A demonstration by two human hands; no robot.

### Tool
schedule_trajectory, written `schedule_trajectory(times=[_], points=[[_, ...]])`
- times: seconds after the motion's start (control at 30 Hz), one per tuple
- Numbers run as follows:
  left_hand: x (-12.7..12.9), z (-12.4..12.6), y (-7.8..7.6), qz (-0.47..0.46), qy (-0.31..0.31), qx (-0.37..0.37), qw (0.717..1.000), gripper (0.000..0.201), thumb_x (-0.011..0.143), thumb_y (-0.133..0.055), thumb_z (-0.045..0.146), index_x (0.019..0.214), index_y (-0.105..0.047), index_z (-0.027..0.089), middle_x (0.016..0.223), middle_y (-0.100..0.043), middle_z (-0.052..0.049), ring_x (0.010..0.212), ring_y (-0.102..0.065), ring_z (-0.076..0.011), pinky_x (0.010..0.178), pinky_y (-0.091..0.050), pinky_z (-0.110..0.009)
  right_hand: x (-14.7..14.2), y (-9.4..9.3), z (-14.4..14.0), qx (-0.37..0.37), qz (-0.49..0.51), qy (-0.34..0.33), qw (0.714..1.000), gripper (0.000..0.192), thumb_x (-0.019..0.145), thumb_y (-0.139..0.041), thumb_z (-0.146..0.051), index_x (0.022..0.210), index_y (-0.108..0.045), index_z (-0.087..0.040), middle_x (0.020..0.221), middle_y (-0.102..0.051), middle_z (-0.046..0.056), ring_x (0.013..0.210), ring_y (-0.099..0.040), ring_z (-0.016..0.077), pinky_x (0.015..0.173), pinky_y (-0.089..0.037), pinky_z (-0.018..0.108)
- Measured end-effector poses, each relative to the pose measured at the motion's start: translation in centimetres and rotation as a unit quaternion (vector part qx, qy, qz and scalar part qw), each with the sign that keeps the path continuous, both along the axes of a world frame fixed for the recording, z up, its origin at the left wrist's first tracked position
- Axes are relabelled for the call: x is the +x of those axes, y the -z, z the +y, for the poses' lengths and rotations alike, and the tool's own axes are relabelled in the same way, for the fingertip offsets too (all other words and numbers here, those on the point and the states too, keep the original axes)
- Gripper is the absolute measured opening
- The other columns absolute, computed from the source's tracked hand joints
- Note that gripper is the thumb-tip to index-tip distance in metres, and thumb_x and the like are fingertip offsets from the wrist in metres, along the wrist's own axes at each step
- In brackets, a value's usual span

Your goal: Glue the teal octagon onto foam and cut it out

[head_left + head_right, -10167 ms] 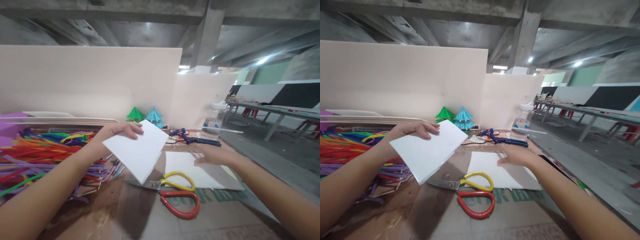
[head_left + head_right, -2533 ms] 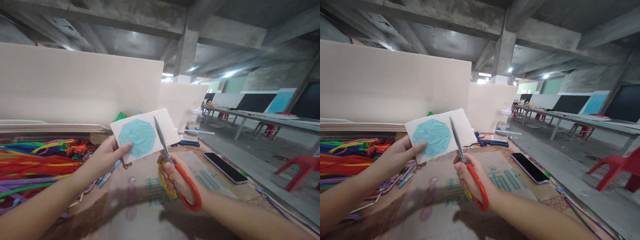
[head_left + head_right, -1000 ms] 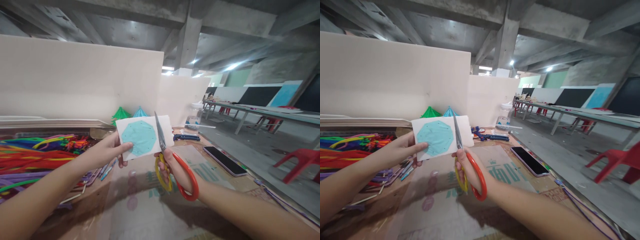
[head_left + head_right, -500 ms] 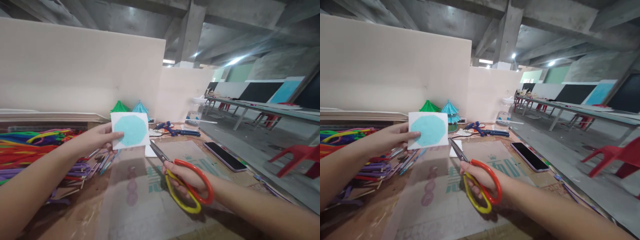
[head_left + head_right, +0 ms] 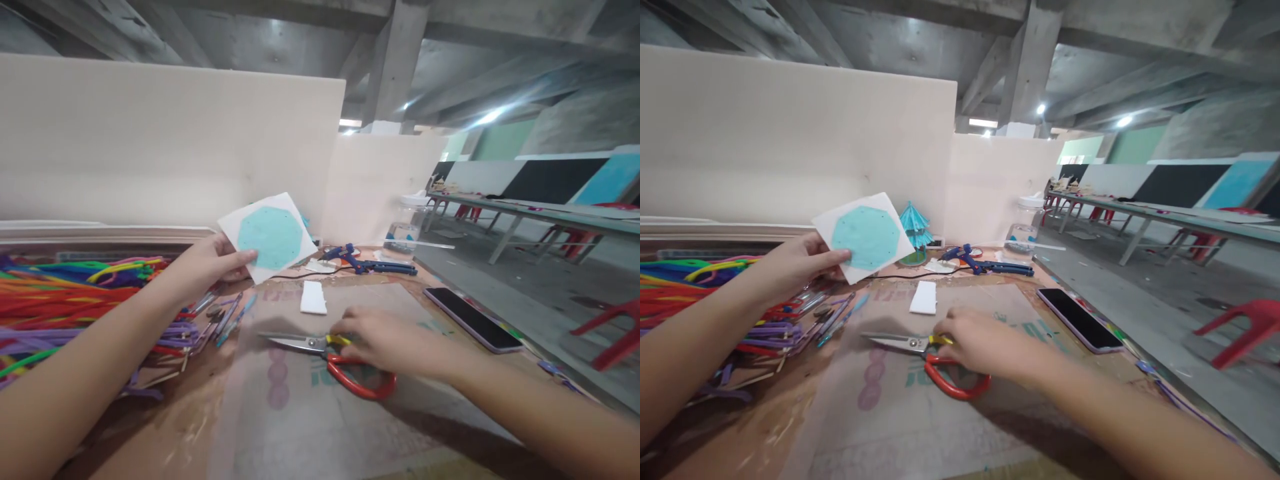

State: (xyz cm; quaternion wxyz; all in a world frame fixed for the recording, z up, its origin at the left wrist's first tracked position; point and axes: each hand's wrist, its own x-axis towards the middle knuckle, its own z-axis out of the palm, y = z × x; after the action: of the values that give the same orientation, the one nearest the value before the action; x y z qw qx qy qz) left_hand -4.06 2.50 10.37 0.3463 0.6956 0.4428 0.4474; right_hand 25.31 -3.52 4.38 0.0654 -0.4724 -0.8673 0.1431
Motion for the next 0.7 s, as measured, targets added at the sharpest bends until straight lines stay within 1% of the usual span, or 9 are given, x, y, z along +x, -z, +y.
schedule_trajectory(times=[0.07,0.1,0.2,0.27,0.33,0.43,0.53,0.6,0.7], points=[[0.3,-0.3,-0.2,-0.001,0.009,-0.016,1.000,0.044,0.066,-0.082,0.048,0.094,-0.065,0.018,0.057,-0.062,0.002,0.039,-0.046,-0.0091,0.034,-0.028,-0.018,-0.1,-0.8,1.8,0.031,0.000,0.031,0.999,0.036,0.093,-0.055,-0.029,0.124,-0.071,-0.021,0.120,-0.071,0.015,0.106,-0.068,0.0315,0.090,-0.051,0.041],[0.4,-0.4,-0.4,-0.002,0.015,-0.021,1.000,0.047,0.066,-0.083,0.048,0.097,-0.064,0.019,0.060,-0.064,0.001,0.041,-0.048,-0.0099,0.035,-0.029,-0.018,-0.3,-1.1,2.8,0.046,-0.005,0.018,0.999,0.040,0.092,-0.057,-0.025,0.131,-0.067,-0.022,0.128,-0.069,0.015,0.113,-0.066,0.0311,0.094,-0.050,0.041],[0.5,-0.7,-0.5,0.015,0.021,-0.024,0.999,0.050,0.063,-0.083,0.053,0.093,-0.064,0.017,0.070,-0.069,-0.003,0.052,-0.058,-0.0143,0.040,-0.036,-0.020,-1.1,-1.3,6.1,0.041,-0.049,-0.074,0.995,0.067,0.079,-0.072,-0.018,0.144,-0.056,-0.020,0.157,-0.044,0.016,0.136,-0.052,0.0328,0.105,-0.045,0.039],[0.5,-0.9,-0.5,0.034,0.011,-0.027,0.999,0.049,0.062,-0.083,0.056,0.082,-0.063,0.016,0.065,-0.065,-0.002,0.051,-0.055,-0.0133,0.041,-0.036,-0.020,-1.5,-1.2,8.0,0.015,-0.084,-0.111,0.990,0.073,0.075,-0.078,-0.020,0.144,-0.055,-0.024,0.158,-0.043,0.014,0.136,-0.052,0.0318,0.103,-0.047,0.035],[0.7,-1.0,-0.5,0.043,0.009,-0.028,0.999,0.048,0.060,-0.083,0.056,0.075,-0.061,0.016,0.059,-0.061,0.000,0.048,-0.051,-0.0115,0.042,-0.036,-0.020,-1.8,-1.0,9.5,0.006,-0.095,-0.126,0.987,0.072,0.073,-0.080,-0.024,0.141,-0.059,-0.026,0.151,-0.052,0.011,0.130,-0.057,0.0292,0.098,-0.049,0.031],[1.1,-1.1,-0.4,0.025,0.037,-0.017,0.999,0.046,0.061,-0.083,0.052,0.082,-0.062,0.017,0.061,-0.061,0.002,0.047,-0.049,-0.0102,0.041,-0.037,-0.020,-2.2,-0.6,10.4,0.029,-0.089,-0.114,0.989,0.062,0.071,-0.080,-0.027,0.132,-0.066,-0.026,0.138,-0.063,0.010,0.118,-0.064,0.0292,0.088,-0.051,0.031],[1.4,-1.3,-0.5,0.017,0.054,-0.005,0.998,0.041,0.065,-0.081,0.048,0.087,-0.064,0.018,0.060,-0.057,0.005,0.042,-0.041,-0.0064,0.037,-0.033,-0.018,-3.0,-0.3,9.9,0.060,-0.081,-0.082,0.992,0.039,0.071,-0.077,-0.021,0.110,-0.075,-0.021,0.119,-0.072,0.014,0.103,-0.069,0.0308,0.081,-0.052,0.034],[1.3,-1.5,-0.7,0.016,0.047,-0.008,0.999,0.040,0.066,-0.081,0.046,0.088,-0.063,0.018,0.058,-0.055,0.006,0.040,-0.037,-0.0055,0.036,-0.030,-0.017,-3.3,-0.5,9.2,0.083,-0.064,-0.051,0.993,0.023,0.074,-0.070,-0.012,0.096,-0.075,-0.018,0.104,-0.075,0.014,0.093,-0.070,0.0284,0.079,-0.051,0.033],[1.0,-1.8,-1.0,0.005,0.023,-0.020,1.000,0.041,0.068,-0.079,0.047,0.092,-0.060,0.019,0.058,-0.055,0.006,0.038,-0.036,-0.0056,0.035,-0.027,-0.017,-2.3,-2.2,7.8,0.127,-0.007,-0.001,0.992,0.025,0.079,-0.061,-0.005,0.097,-0.073,-0.017,0.097,-0.076,0.013,0.090,-0.070,0.0236,0.080,-0.051,0.031]])
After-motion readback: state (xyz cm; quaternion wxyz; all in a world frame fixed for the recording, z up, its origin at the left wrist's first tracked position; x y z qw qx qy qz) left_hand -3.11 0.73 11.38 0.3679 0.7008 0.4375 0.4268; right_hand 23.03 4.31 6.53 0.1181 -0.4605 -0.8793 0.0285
